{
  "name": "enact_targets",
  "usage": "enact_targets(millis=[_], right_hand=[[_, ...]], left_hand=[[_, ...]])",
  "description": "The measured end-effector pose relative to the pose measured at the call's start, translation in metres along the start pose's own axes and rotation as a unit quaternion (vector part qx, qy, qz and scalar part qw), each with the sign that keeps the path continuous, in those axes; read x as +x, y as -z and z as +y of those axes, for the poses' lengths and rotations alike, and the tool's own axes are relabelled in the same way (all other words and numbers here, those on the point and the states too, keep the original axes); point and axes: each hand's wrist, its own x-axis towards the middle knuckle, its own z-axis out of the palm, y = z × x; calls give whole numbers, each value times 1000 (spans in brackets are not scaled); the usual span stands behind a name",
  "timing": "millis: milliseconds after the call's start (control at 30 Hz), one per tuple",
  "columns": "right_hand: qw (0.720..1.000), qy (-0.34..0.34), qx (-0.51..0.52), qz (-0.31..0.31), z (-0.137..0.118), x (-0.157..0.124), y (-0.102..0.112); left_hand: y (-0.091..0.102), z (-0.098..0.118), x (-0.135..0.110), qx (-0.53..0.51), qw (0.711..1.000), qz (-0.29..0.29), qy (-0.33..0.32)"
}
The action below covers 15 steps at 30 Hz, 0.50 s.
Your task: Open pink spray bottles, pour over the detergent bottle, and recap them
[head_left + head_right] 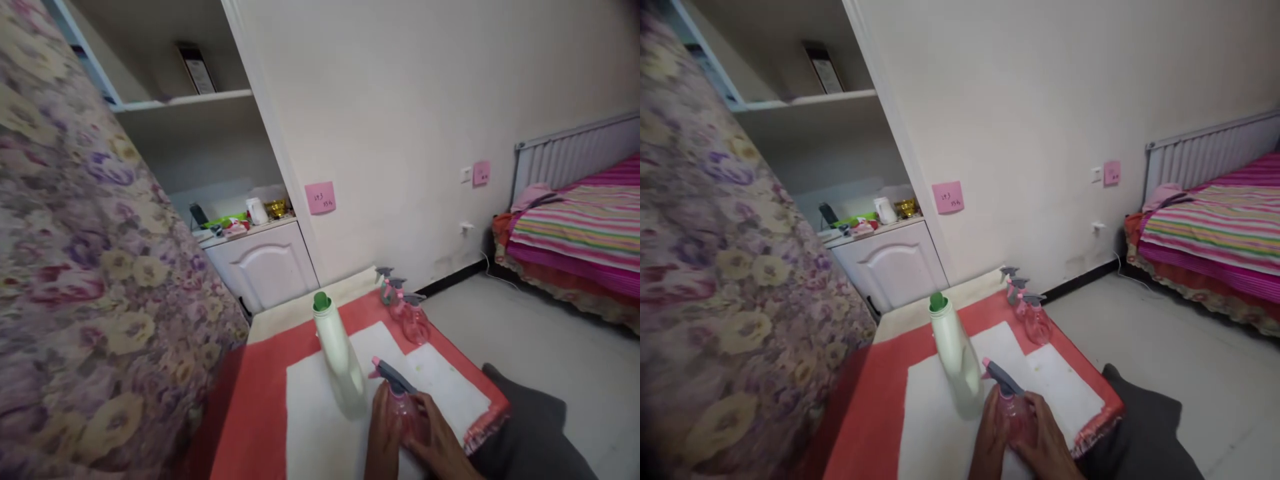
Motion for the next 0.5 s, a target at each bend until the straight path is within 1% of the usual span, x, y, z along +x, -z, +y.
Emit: enact_targets(millis=[100, 200, 267, 333, 500], right_hand=[[998, 45, 24, -37, -1, 6, 9], [988, 90, 72, -98, -6, 14, 15], [984, 87, 91, -123, -9, 18, 16], [985, 73, 98, -126, -11, 19, 16], [983, 72, 109, -126, -21, 21, 21]], left_hand=[[1, -5, 0, 7, 1000, -11, -18], [-4, 3, 2, 13, 999, 23, -31], [-10, 13, 5, 0, 998, 59, -39], [-15, 21, 8, -18, 996, 79, -40], [-20, 32, 14, -24, 997, 69, -16]])
